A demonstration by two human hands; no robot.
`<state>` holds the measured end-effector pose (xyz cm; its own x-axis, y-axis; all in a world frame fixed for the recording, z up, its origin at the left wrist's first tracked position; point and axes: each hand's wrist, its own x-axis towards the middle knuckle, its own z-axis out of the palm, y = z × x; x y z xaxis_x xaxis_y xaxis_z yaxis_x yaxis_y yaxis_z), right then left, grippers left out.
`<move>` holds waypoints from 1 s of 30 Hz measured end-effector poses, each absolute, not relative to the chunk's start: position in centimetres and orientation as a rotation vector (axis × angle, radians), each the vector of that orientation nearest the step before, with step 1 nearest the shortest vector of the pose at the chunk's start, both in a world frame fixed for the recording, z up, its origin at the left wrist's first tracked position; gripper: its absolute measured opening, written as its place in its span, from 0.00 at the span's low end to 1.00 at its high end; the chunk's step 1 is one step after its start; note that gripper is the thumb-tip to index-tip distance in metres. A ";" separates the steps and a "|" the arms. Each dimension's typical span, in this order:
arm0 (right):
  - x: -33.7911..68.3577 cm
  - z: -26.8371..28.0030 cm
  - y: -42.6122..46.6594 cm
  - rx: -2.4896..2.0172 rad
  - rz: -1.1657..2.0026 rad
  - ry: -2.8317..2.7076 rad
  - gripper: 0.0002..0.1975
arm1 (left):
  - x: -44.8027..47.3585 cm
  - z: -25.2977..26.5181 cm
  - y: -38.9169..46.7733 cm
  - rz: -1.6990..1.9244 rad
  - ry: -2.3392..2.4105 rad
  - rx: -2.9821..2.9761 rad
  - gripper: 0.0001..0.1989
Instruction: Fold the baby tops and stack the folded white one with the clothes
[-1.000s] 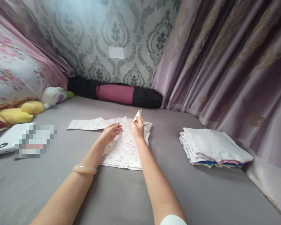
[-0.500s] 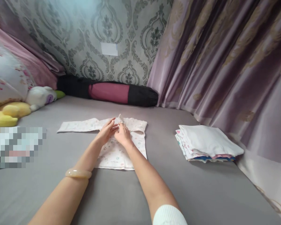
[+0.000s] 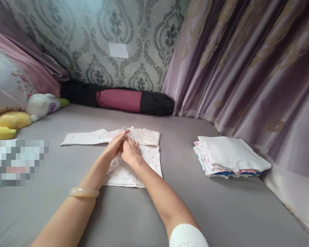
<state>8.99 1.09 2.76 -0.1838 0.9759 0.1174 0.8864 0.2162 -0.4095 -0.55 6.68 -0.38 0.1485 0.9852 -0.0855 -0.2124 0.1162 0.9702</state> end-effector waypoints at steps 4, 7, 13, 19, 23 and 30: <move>9.2 3.1 1.5 -1.722 0.419 -2.121 0.16 | -0.7 -1.0 7.0 1.110 1.056 1.003 0.30; 10.0 2.9 2.3 -1.790 0.388 -1.972 0.18 | -0.7 -1.1 7.0 1.111 1.053 1.053 0.29; 11.4 1.0 2.9 -1.935 0.345 -2.040 0.26 | -0.8 -1.4 7.1 1.100 1.210 1.208 0.27; 12.0 0.1 2.6 -2.051 0.383 -2.063 0.32 | -1.0 -1.6 7.1 1.127 1.318 1.378 0.22; 13.4 0.6 2.8 -2.190 0.406 -1.973 0.35 | -1.0 -1.5 6.9 1.114 1.369 1.430 0.22; 16.3 1.1 3.1 -2.387 0.362 -1.887 0.34 | -1.0 -1.1 6.5 1.089 1.416 1.464 0.24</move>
